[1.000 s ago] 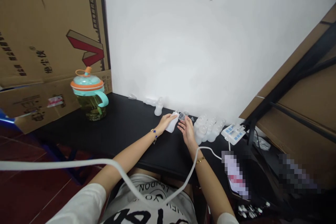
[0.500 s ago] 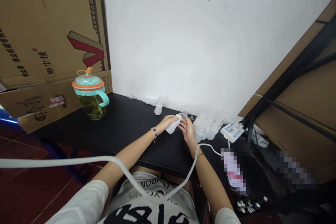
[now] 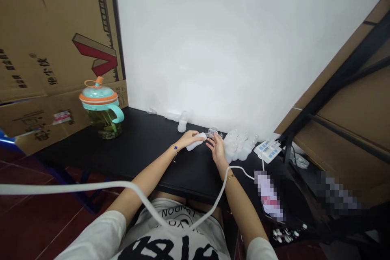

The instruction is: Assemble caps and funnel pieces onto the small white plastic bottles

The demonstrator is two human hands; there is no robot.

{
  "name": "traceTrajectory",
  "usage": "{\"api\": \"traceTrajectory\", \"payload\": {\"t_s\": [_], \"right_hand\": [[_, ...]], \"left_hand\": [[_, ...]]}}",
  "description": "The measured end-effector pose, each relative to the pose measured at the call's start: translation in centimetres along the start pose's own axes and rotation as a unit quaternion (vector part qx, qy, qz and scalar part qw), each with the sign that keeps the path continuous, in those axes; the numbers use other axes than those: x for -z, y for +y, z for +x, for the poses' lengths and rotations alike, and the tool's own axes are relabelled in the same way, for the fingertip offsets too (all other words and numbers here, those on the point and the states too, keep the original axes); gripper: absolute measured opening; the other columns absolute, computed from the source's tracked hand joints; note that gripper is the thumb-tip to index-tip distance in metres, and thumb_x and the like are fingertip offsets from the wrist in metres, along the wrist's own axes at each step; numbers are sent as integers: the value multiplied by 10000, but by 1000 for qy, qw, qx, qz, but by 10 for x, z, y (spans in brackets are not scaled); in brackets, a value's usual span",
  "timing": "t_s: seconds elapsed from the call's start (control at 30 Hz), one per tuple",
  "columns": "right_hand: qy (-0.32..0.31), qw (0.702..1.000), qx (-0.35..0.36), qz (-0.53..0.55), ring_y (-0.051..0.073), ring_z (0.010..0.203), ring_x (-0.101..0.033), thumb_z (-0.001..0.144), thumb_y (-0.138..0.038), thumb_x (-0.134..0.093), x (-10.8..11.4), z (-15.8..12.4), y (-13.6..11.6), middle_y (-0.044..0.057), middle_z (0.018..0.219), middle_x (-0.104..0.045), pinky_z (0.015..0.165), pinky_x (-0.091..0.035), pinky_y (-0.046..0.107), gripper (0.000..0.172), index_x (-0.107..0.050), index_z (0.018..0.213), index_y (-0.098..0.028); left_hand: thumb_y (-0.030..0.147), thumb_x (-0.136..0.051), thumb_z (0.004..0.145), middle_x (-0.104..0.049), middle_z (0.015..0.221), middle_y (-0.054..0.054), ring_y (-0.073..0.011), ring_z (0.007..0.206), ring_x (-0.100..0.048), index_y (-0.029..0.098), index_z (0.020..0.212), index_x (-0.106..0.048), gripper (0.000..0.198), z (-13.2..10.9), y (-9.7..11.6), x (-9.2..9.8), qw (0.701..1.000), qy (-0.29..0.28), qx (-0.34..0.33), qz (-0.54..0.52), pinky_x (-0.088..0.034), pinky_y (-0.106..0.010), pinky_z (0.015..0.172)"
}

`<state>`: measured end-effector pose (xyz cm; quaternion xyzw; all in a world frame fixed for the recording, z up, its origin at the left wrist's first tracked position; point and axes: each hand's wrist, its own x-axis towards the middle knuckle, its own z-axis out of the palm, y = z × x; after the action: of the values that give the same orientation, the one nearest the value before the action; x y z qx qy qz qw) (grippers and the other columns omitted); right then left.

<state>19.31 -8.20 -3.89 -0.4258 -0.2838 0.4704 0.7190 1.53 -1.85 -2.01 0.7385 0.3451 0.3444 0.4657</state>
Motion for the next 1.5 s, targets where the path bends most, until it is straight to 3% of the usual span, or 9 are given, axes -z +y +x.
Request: {"api": "traceTrajectory", "payload": {"t_s": [0.17,0.47,1.5], "right_hand": [[-26,999,5,-24,194,887,-690,752,-473,-802,-4,-5,-2,11,1031,-708,673,-581,286,406,-625,1058,-273],[-34,998,-1,-43,204,927,-689,716,-422,-799,-9,-9,-4,28,1061,-718,691,-558,285,507,-638,1169,-261],[-33,998,13,-59,198,921,-690,727,-439,-794,-10,-7,-5,36,1122,-712,652,-555,266,486,-646,1153,-258]], "left_hand": [[618,-744,718,-708,820,-32,-199,770,-619,151,889,-758,497,1,-5,-4,1000,-6,-8,6,-407,-267,673],[627,-732,721,-715,808,-34,-202,760,-617,150,872,-771,503,-2,3,-7,1000,7,0,19,-405,-270,672],[651,-723,700,-697,748,-35,-202,729,-609,155,831,-766,515,-3,2,-9,999,27,-16,-21,-412,-270,629]]}}
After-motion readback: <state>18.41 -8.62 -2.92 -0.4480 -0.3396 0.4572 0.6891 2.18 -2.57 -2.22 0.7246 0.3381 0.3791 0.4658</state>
